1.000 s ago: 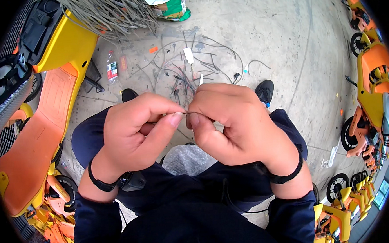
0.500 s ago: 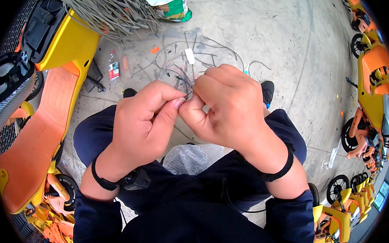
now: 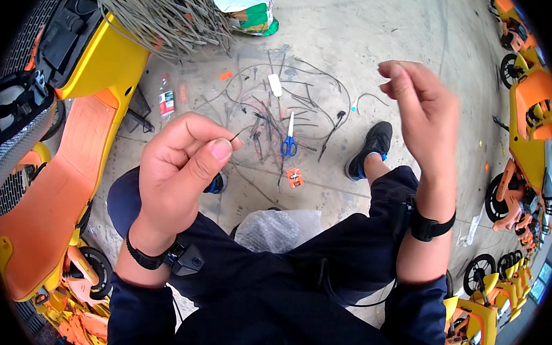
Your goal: The person joins wires together by hand and uses shears to cut a small piece of tape.
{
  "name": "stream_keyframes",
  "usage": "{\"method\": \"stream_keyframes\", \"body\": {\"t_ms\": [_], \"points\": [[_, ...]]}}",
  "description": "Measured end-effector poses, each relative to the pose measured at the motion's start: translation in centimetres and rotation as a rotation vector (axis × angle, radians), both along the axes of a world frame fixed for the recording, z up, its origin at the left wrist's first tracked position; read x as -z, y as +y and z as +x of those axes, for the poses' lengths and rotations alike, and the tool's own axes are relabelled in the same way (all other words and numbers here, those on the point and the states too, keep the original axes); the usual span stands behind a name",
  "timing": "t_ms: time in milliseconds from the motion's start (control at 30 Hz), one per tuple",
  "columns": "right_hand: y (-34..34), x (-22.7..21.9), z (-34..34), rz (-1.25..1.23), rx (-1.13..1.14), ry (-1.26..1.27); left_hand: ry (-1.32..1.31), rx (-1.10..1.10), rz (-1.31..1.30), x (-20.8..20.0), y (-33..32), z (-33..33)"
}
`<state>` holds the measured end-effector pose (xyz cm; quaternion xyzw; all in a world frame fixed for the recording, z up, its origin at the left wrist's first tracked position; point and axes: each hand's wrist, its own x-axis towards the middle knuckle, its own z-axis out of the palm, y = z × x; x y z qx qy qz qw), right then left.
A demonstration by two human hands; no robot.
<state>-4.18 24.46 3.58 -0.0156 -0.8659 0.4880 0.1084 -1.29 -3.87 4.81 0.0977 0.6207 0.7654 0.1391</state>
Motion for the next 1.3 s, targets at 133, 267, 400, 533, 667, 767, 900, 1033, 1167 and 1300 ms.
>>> {"method": "stream_keyframes", "body": {"t_ms": [133, 267, 400, 533, 667, 767, 900, 1033, 1167, 1300], "points": [[-2.6, 0.4, -0.2, 0.141, 0.043, 0.110, 0.003, 0.055, -0.052, -0.7, 0.2, 0.2], [-2.0, -0.6, 1.8, -0.189, -0.309, -0.159, 0.225, 0.083, -0.296, -0.8, 0.4, 0.1], [-6.8, -2.5, 3.4, -0.607, -0.410, -0.242, 0.401, 0.068, -0.439, -0.5, 1.0, 0.1], [-6.5, -2.3, 3.4, -0.517, -0.538, -0.378, 0.519, 0.055, -0.465, -0.1, 1.2, 0.0], [-5.8, -2.2, 3.5, -0.531, -0.547, -0.486, 0.582, 0.060, -0.497, -0.1, 1.4, -0.3], [-5.8, -2.4, 3.7, -0.635, -0.629, -0.589, 0.574, 0.040, -0.465, 0.0, 1.6, -0.3], [-6.0, -2.0, 4.0, -0.748, -0.734, -0.687, 0.487, 0.060, -0.408, -0.1, 1.6, -0.1], [-6.1, -1.4, 4.0, -0.672, -0.780, -0.436, 0.435, 0.083, -0.384, -0.4, 1.7, -0.1], [-6.9, -1.4, 4.0, -0.523, -0.724, -0.202, 0.288, 0.070, -0.207, -0.2, 1.8, 0.2], [-7.1, -1.4, 4.2, -0.549, -0.669, -0.167, 0.184, 0.095, -0.097, -0.7, 1.5, 0.3]]}}
